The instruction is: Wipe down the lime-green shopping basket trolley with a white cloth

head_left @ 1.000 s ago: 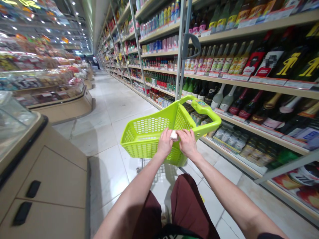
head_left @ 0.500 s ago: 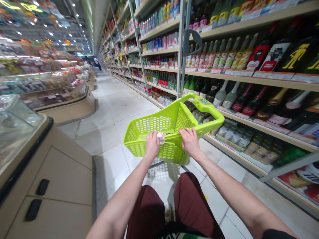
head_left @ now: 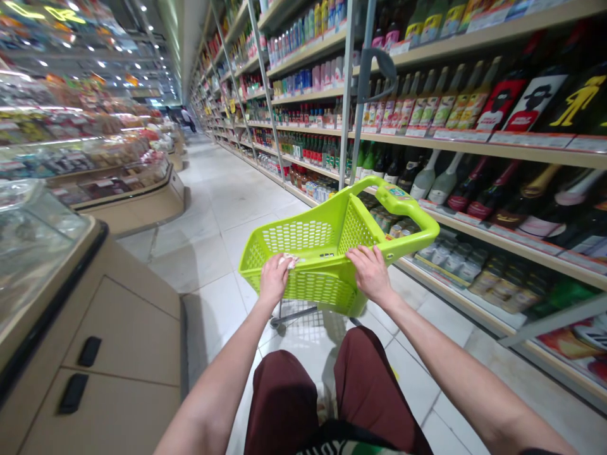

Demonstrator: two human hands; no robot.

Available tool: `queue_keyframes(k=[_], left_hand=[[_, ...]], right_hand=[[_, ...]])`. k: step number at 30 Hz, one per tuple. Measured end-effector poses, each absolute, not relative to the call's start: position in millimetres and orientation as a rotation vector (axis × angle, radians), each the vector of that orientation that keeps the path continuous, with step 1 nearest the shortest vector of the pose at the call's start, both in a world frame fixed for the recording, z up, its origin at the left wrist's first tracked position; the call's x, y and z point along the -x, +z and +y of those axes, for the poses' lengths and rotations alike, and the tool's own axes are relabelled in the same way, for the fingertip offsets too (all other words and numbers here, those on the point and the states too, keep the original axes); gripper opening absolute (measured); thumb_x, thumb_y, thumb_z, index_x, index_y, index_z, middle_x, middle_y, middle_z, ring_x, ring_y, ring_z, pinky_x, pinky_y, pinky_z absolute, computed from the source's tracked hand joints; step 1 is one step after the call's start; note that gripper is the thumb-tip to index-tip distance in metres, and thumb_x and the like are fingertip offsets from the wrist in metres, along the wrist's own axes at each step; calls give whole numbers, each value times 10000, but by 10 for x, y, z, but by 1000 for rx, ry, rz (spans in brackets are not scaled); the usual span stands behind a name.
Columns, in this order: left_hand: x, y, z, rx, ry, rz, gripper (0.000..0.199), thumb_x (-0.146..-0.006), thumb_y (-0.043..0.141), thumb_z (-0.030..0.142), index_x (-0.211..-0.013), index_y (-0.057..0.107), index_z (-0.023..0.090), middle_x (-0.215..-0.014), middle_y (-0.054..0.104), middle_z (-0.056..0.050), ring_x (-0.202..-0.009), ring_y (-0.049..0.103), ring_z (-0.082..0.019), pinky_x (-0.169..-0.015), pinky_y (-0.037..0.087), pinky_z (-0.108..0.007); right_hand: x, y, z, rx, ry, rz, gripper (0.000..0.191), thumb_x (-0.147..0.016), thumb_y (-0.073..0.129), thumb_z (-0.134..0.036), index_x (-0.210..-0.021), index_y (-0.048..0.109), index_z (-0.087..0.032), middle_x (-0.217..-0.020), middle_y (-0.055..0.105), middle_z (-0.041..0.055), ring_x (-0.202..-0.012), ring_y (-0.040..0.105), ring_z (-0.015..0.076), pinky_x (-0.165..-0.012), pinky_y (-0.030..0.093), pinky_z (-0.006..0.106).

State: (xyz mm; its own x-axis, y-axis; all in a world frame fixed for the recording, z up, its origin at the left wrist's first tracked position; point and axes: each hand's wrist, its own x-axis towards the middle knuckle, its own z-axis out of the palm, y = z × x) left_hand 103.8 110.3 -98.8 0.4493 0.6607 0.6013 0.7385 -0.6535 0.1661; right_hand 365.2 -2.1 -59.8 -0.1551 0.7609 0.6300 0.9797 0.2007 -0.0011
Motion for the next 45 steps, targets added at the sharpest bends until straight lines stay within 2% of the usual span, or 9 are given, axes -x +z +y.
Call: queue_keyframes(k=[3, 7, 11, 14, 21, 26, 32, 38, 45], left_hand=[[-1064, -999, 1068, 2580, -1090, -1231, 302, -828, 396, 172, -1101, 525, 168, -1167, 483, -127, -1064, 440, -249, -894, 382, -421], [-1569, -930, 918, 2713, -1107, -1042, 365, -830, 396, 170, -1190, 451, 197, -1206, 474, -90, -1099, 429, -193, -926, 383, -355], [-1813, -875, 864, 2769, -1052, -952, 356, -827, 398, 179, -1171, 478, 218, -1238, 445, -93, -1129, 398, -212, -931, 373, -389], [-1520, -912, 969, 2788, -962, -996, 356, -818, 400, 168, -1153, 496, 241, -1237, 448, -75, -1102, 418, -206, -907, 390, -379], [-635, -1046, 1253, 2663, -898, -1220, 329, -814, 389, 175, -1106, 536, 215, -1172, 476, -90, -1053, 441, -216, -890, 393, -394], [-730, -1095, 1188, 2615, -921, -1249, 338, -812, 384, 167, -1108, 541, 221, -1142, 487, -88, -1019, 445, -218, -872, 404, -387], [-913, -1133, 1006, 2640, -952, -1157, 380, -800, 391, 126, -1141, 517, 240, -1205, 456, -87, -1082, 408, -226, -895, 395, -414], [-480, -1201, 930, 2634, -991, -1208, 374, -797, 392, 129, -1130, 516, 243, -1197, 464, -88, -1091, 415, -226, -892, 411, -429], [-639, -1190, 835, 2601, -1036, -1275, 367, -779, 401, 105, -1091, 550, 227, -1177, 484, -96, -1080, 424, -230, -898, 406, -428]], right_hand=[[-3625, -613, -41, 1618, -566, -1964, 460, -715, 429, -80, -1161, 505, -162, -1204, 531, 43, -1162, 357, 226, -1045, 124, 424], [-3609, -610, -53, 1638, -569, -1931, 446, -712, 441, -101, -1147, 515, -162, -1182, 543, 51, -1146, 370, 230, -1044, 115, 431], [-3655, -606, -52, 1631, -590, -1956, 444, -715, 436, -90, -1147, 517, -155, -1185, 543, 47, -1141, 377, 228, -1040, 125, 424], [-3707, -614, -49, 1597, -607, -2000, 450, -714, 431, -73, -1149, 516, -157, -1200, 536, 40, -1151, 372, 221, -1038, 136, 414], [-3744, -655, -17, 1560, -649, -2005, 425, -734, 435, -80, -1139, 528, -170, -1195, 542, 40, -1158, 374, 210, -1031, 147, 408], [-3834, -661, 60, 1622, -674, -1983, 425, -744, 431, -93, -1148, 526, -182, -1194, 544, 38, -1162, 370, 210, -1036, 130, 415], [-4000, -596, 220, 1823, -650, -1921, 420, -733, 450, -132, -1144, 525, -178, -1191, 539, 62, -1185, 345, 245, -1034, 86, 480], [-3985, -551, 320, 2002, -567, -1778, 489, -717, 459, -151, -1206, 458, -126, -1301, 427, 120, -1267, 222, 292, -1008, 91, 545], [-3424, -726, 343, 1912, -283, -2018, 529, -712, 462, -140, -1240, 430, -134, -1347, 367, 125, -1288, 199, 272, -1015, 169, 500]])
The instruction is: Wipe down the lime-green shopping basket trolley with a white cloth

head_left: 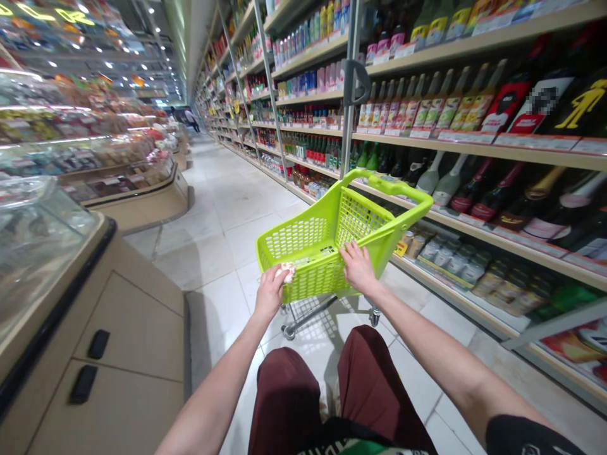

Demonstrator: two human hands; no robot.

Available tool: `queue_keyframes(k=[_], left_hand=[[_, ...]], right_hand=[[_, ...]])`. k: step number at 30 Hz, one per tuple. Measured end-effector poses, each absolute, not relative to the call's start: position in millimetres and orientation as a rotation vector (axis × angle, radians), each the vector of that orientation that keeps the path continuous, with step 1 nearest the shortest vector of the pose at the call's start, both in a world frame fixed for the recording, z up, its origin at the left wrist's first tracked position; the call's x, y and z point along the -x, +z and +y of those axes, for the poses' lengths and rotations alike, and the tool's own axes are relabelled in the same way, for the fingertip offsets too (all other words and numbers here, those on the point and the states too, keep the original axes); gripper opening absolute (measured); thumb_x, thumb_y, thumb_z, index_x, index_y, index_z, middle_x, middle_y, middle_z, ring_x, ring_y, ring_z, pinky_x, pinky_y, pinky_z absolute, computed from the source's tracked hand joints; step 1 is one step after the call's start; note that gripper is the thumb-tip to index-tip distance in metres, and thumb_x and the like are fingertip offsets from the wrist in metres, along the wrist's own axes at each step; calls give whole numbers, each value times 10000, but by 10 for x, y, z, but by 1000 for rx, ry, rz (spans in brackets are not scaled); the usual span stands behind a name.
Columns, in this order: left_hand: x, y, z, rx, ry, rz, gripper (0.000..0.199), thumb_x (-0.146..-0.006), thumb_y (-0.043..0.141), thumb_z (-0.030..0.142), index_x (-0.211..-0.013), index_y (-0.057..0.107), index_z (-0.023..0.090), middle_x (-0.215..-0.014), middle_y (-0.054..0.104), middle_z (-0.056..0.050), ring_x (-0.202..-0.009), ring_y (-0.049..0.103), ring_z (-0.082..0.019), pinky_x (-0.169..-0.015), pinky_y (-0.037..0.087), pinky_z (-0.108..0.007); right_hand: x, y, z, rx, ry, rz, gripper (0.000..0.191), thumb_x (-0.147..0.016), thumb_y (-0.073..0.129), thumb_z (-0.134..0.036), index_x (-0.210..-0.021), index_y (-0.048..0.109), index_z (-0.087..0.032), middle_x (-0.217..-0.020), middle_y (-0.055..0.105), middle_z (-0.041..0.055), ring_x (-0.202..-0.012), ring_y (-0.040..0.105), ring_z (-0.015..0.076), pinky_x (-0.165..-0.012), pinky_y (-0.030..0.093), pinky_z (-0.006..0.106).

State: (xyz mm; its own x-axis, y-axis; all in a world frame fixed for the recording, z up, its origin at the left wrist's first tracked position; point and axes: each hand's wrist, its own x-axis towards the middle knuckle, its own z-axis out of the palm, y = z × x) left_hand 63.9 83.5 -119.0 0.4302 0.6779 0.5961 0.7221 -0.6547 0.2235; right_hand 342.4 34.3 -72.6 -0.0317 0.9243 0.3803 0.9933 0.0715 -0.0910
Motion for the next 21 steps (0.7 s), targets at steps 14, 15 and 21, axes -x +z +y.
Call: queue_keyframes(k=[14, 15, 21], left_hand=[[-806, -1099, 805, 2740, -1005, -1232, 331, -777, 407, 103, -1055, 544, 219, -1048, 547, -52, -972, 500, -174, -849, 450, -339], [-819, -1102, 780, 2730, -1011, -1244, 327, -778, 406, 103, -1050, 547, 216, -1043, 549, -54, -973, 500, -174, -851, 449, -338], [-948, -1139, 526, 2687, -1004, -1296, 322, -775, 420, 106, -1045, 547, 225, -1053, 548, -57, -965, 505, -174, -839, 453, -336]], right_hand=[[-3392, -854, 415, 1916, -178, -2016, 574, -711, 429, -106, -1280, 384, -163, -1390, 295, 104, -1307, 147, 256, -1009, 179, 523], [-3397, -862, 408, 1912, -173, -2018, 581, -709, 430, -102, -1284, 378, -165, -1395, 286, 103, -1309, 140, 253, -1012, 171, 523], [-3448, -924, 314, 1913, -154, -1966, 604, -708, 430, -88, -1300, 355, -181, -1420, 225, 98, -1319, 101, 250, -1016, 124, 547]])
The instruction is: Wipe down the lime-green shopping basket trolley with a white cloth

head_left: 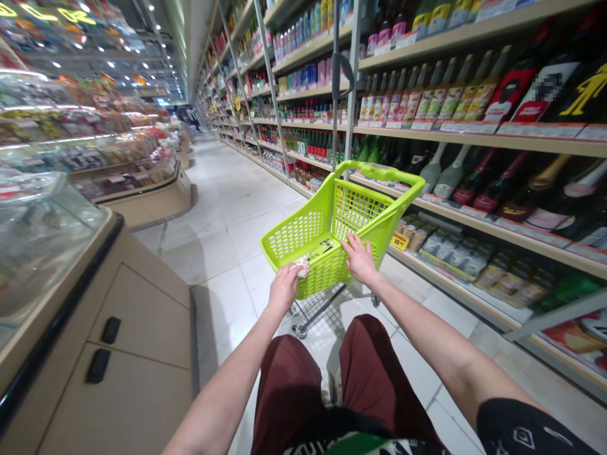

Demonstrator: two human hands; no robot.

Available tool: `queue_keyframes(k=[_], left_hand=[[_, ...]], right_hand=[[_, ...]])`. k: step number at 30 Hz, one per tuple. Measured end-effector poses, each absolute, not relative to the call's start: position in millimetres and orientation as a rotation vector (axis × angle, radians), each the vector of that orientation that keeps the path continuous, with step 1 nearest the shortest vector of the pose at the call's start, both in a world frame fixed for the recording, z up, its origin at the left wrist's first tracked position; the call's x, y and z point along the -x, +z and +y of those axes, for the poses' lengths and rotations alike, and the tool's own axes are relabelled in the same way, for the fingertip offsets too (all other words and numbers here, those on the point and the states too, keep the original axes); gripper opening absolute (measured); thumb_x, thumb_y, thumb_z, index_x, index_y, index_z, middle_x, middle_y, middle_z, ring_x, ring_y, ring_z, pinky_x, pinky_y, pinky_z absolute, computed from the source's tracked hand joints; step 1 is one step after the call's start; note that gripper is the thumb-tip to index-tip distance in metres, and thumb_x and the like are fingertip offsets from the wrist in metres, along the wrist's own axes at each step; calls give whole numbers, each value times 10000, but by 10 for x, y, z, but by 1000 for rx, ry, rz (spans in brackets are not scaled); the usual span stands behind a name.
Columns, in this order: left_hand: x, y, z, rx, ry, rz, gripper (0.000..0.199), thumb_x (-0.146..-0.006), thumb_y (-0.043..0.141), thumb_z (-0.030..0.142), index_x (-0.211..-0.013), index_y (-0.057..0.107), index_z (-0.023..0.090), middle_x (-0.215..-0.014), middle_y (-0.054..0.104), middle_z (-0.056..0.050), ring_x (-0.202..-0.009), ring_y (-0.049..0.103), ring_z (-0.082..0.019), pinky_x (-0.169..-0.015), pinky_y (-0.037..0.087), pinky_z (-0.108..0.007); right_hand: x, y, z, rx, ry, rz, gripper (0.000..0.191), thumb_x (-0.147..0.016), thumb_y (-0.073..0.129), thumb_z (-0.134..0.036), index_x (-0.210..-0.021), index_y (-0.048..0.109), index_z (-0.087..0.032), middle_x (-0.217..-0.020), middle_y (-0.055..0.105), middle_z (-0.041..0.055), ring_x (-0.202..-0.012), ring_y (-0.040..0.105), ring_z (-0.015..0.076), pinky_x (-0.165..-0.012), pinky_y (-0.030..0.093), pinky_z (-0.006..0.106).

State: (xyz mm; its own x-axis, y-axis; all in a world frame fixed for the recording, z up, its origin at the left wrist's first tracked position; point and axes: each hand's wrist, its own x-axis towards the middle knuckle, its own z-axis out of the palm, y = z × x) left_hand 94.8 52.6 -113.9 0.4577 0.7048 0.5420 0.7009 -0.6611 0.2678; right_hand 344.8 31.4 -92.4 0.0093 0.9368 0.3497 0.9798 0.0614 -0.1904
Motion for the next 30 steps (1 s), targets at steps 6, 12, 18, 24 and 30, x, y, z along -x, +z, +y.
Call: queue_keyframes(k=[6, 12, 18, 24, 30], left_hand=[[-1084, -1167, 210, -2683, 989, 1281, 337, -756, 449, 90, -1040, 543, 243, -1085, 540, -53, -984, 501, -178, -833, 454, -334], [-1199, -1205, 5, -2740, 1062, 1139, 325, -775, 449, 109, -1063, 538, 229, -1153, 527, -69, -1045, 479, -188, -864, 438, -354], [-924, -1207, 59, -2860, 984, 904, 376, -761, 431, 69, -1084, 535, 231, -1193, 508, -75, -1106, 455, -191, -893, 426, -388], [-677, -1135, 156, -2870, 920, 941, 297, -796, 417, 114, -1023, 573, 224, -1120, 553, -70, -1034, 504, -178, -871, 444, -366], [-924, -1226, 45, -2863, 1020, 905, 319, -805, 406, 96, -1064, 555, 205, -1139, 547, -80, -1093, 471, -179, -904, 427, -359]], right_hand=[[-3488, -1013, 223, 1935, -142, -1813, 586, -717, 411, -89, -1293, 373, -189, -1431, 191, 93, -1306, 172, 247, -1024, 170, 508], [-3567, -1020, 181, 1954, -146, -1802, 593, -717, 400, -90, -1300, 362, -194, -1435, 177, 89, -1297, 198, 261, -1014, 173, 535], [-3372, -1061, 175, 1984, -5, -1538, 499, -820, 353, -258, -1305, 352, -142, -1388, 269, 160, -1241, 312, 305, -963, 282, 516], [-3009, -1170, 214, 1961, 65, -1377, 672, -814, 374, -430, -1339, 233, -34, -1394, 228, 204, -1249, 297, 313, -955, 331, 429], [-3093, -1175, 292, 1949, 27, -1425, 633, -817, 360, -351, -1342, 210, -33, -1393, 252, 177, -1274, 263, 262, -981, 320, 365]])
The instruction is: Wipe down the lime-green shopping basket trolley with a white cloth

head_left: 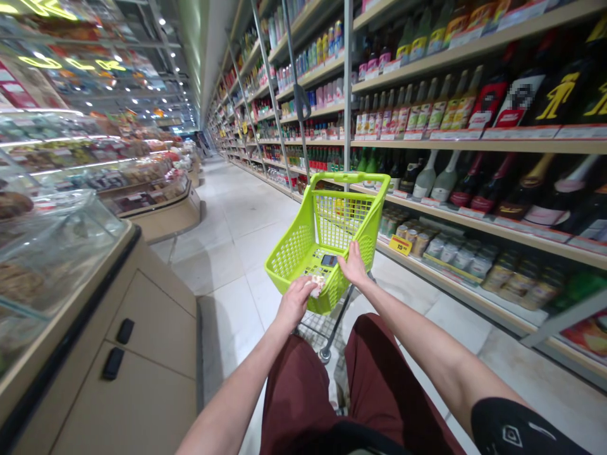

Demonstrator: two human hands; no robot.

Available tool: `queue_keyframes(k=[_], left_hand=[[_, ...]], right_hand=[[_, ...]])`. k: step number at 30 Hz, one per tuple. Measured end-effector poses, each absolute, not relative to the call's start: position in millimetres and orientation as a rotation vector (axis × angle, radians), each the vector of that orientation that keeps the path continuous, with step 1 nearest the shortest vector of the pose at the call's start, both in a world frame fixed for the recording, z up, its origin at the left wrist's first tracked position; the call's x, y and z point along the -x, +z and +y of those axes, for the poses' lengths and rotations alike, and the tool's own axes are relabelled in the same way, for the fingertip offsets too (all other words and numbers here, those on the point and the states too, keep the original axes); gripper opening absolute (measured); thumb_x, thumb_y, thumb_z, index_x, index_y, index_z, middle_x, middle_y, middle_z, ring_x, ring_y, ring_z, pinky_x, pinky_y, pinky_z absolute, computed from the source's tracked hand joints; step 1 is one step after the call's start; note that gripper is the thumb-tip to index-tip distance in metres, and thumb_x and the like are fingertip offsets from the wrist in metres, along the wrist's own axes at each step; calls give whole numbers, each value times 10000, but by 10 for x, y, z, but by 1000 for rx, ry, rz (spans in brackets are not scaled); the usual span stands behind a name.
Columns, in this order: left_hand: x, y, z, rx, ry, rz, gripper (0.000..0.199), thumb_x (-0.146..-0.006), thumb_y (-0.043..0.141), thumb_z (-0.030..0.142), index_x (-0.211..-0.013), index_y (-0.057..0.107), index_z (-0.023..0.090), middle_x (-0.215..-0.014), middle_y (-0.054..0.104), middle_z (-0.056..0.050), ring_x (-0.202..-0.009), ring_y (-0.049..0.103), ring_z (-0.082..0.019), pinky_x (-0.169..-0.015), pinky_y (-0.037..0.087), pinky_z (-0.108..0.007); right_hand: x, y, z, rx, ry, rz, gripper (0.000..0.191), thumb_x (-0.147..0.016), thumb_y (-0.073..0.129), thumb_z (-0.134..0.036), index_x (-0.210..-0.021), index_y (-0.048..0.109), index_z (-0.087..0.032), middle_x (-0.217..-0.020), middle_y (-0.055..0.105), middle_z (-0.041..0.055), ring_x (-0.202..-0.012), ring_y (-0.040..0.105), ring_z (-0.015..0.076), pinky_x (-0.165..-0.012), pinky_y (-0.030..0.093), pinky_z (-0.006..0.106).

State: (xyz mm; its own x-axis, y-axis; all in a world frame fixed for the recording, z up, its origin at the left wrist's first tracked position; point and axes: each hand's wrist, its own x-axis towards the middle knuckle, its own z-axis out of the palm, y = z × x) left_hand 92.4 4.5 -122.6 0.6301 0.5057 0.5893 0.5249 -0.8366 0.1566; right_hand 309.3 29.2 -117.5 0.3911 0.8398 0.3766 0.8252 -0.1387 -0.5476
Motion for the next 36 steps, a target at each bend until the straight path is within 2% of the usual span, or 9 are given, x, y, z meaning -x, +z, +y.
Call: queue_keyframes(k=[5, 9, 13, 18, 21, 26, 29, 33, 36], left_hand=[[-914, -1238, 123, 2818, -887, -721, 340, -816, 402, 104, -1102, 536, 231, -1177, 531, -66, -1142, 430, -188, -929, 414, -377], [-602, -1222, 334, 2705, -858, -964, 325, -805, 416, 106, -1081, 550, 213, -1191, 513, -86, -1145, 421, -206, -930, 411, -397], [-655, -1259, 355, 2656, -933, -1102, 340, -785, 416, 88, -1076, 552, 198, -1187, 514, -101, -1144, 429, -216, -929, 410, -407], [-1270, -1337, 101, 2820, -1039, -818, 434, -789, 385, 70, -1205, 441, 181, -1226, 496, -101, -1192, 395, -198, -964, 384, -410], [-1290, -1358, 110, 2839, -1040, -744, 430, -787, 372, 55, -1192, 450, 177, -1233, 495, -98, -1208, 379, -199, -972, 373, -426], [-742, -1315, 395, 2658, -1030, -1134, 357, -764, 419, 69, -1078, 545, 182, -1204, 509, -118, -1171, 414, -228, -950, 387, -426], [-751, -1300, 432, 2579, -1034, -1304, 357, -748, 438, 74, -1064, 560, 187, -1232, 474, -127, -1152, 429, -245, -924, 403, -427], [-1328, -1352, 241, 2729, -1059, -1097, 392, -766, 408, 68, -1113, 533, 201, -1227, 478, -118, -1137, 445, -224, -931, 393, -424], [-1616, -1384, 141, 2844, -1046, -876, 415, -765, 398, 49, -1126, 523, 211, -1242, 470, -106, -1193, 387, -212, -958, 371, -416]], right_hand=[[-3204, -1071, 249, 2031, 21, -1407, 540, -825, 346, -310, -1308, 313, -69, -1392, 257, 169, -1262, 284, 287, -951, 354, 404], [-3152, -1099, 75, 1978, 29, -1508, 498, -833, 348, -312, -1276, 376, -84, -1391, 261, 160, -1268, 272, 286, -976, 334, 407], [-3042, -1208, -64, 1851, 134, -1491, 548, -807, 366, -269, -1312, 307, -66, -1385, 277, 151, -1286, 238, 251, -1021, 287, 381], [-2997, -1237, -57, 1841, 196, -1413, 566, -800, 350, -218, -1327, 254, -37, -1397, 249, 155, -1296, 210, 248, -1044, 244, 395], [-3029, -1231, -21, 1858, 183, -1394, 552, -804, 342, -205, -1330, 259, -58, -1405, 239, 141, -1296, 215, 242, -1049, 235, 393], [-3072, -1265, 38, 1831, 176, -1359, 530, -816, 344, -219, -1328, 281, -93, -1398, 272, 112, -1294, 227, 224, -1050, 244, 377], [-3061, -1285, 83, 1825, 187, -1314, 516, -826, 336, -226, -1323, 294, -97, -1388, 292, 110, -1286, 248, 225, -1045, 257, 379], [-3059, -1296, 143, 1809, 202, -1294, 507, -830, 335, -230, -1321, 305, -104, -1369, 330, 104, -1278, 266, 218, -1045, 263, 374], [-3105, -1304, 175, 1792, 212, -1322, 509, -835, 334, -244, -1324, 300, -107, -1367, 337, 100, -1277, 271, 209, -1046, 265, 369]])
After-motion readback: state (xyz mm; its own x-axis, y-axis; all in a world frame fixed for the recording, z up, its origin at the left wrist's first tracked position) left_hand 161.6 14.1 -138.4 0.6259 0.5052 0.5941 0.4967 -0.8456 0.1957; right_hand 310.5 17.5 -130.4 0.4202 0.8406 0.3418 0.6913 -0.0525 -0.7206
